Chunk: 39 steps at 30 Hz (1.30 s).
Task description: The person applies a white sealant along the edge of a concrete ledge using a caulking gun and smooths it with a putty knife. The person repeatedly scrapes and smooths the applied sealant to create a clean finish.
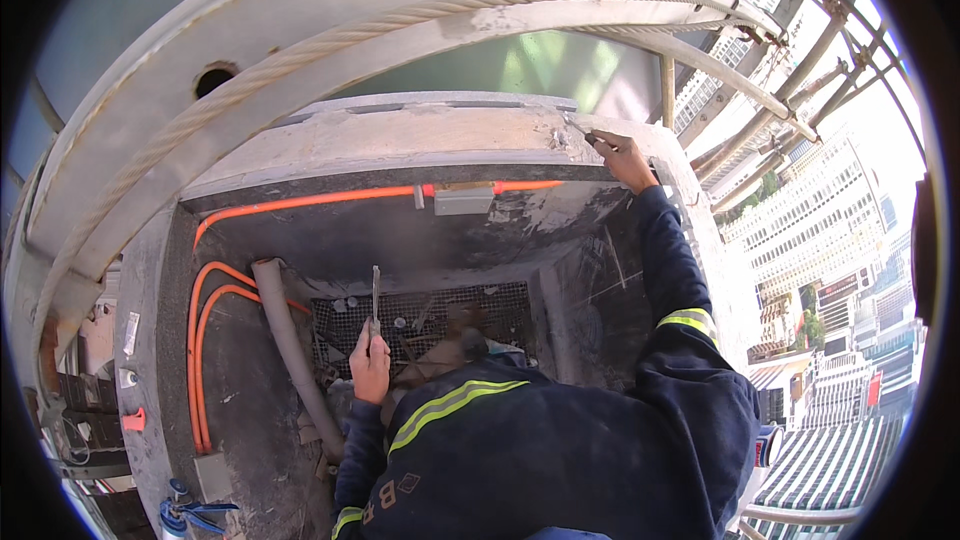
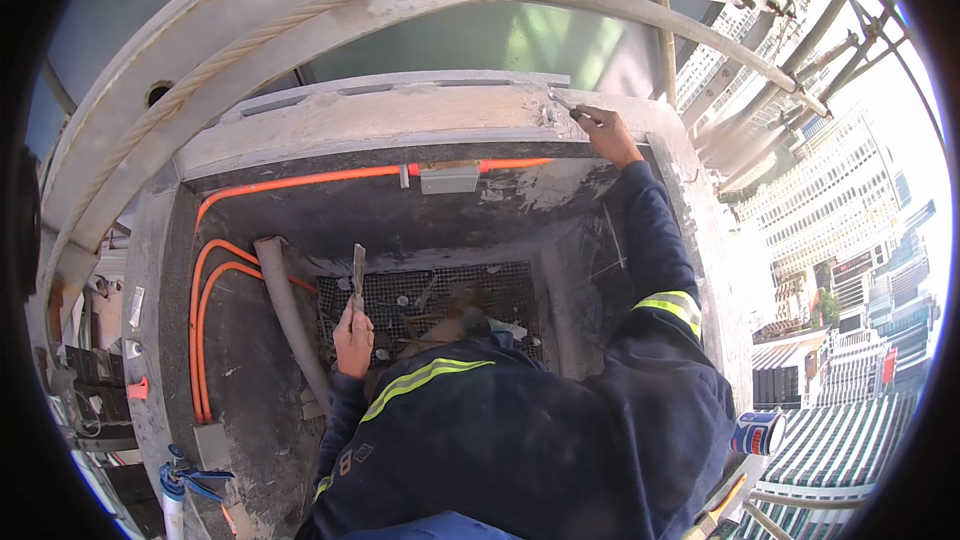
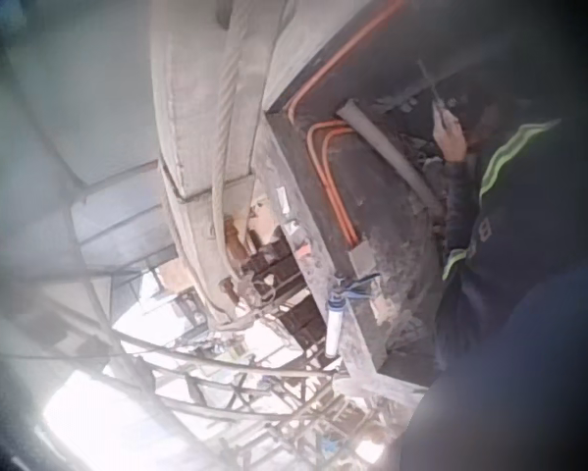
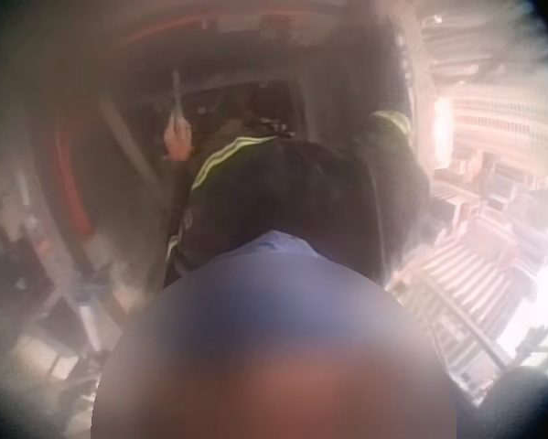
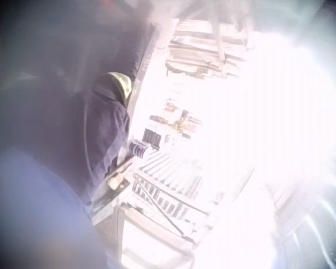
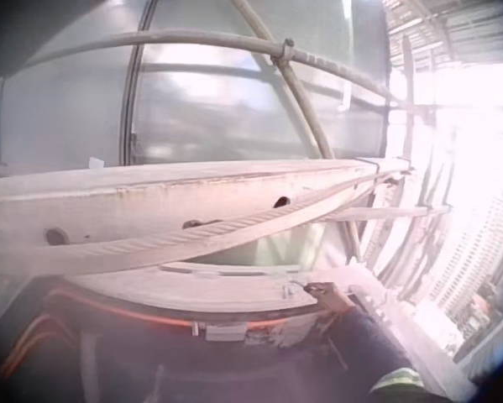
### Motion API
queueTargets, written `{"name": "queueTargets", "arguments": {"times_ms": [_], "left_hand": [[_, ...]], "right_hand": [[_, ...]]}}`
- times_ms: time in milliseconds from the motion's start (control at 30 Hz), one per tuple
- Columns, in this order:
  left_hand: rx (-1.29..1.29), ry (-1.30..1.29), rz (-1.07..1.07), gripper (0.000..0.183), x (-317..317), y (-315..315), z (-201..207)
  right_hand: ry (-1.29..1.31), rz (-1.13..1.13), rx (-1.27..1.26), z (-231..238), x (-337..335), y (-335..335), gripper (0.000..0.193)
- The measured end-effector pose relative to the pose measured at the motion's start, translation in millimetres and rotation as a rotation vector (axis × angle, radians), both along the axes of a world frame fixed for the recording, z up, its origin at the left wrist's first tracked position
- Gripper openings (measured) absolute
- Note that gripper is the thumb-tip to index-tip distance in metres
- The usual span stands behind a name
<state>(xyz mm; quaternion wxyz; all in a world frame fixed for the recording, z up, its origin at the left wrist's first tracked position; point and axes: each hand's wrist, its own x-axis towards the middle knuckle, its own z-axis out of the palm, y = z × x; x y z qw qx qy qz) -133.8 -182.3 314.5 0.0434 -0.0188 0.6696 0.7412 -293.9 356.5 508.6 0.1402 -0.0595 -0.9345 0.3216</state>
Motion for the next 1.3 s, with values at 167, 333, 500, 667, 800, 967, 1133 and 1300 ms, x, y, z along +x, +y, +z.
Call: {"name": "queueTargets", "arguments": {"times_ms": [167,333,500,667,800,967,1133,1300], "left_hand": [[-0.015,-0.066,0.049,0.044,-10,13,4],[-0.045,-0.073,0.031,0.045,-35,51,17],[-0.055,-0.075,-0.003,0.047,-57,83,24],[-0.066,-0.042,-0.055,0.046,-67,91,26],[-0.083,-0.047,-0.025,0.045,-66,92,31],[-0.062,-0.079,0.003,0.044,-52,79,24],[-0.091,-0.099,0.064,0.045,-42,72,19],[-0.110,-0.082,0.077,0.046,-40,66,18]], "right_hand": [[-0.136,0.247,0.134,-25,-32,57,0.039],[-0.154,0.437,0.162,-37,-59,75,0.039],[-0.195,0.467,0.339,-38,-61,93,0.042],[-0.296,0.476,0.340,-26,-62,97,0.042],[-0.282,0.470,0.332,-27,-57,104,0.042],[-0.350,0.468,0.332,-21,-57,114,0.040],[-0.314,0.459,0.394,-16,-50,129,0.041],[-0.422,0.435,0.399,32,-61,123,0.043]]}}
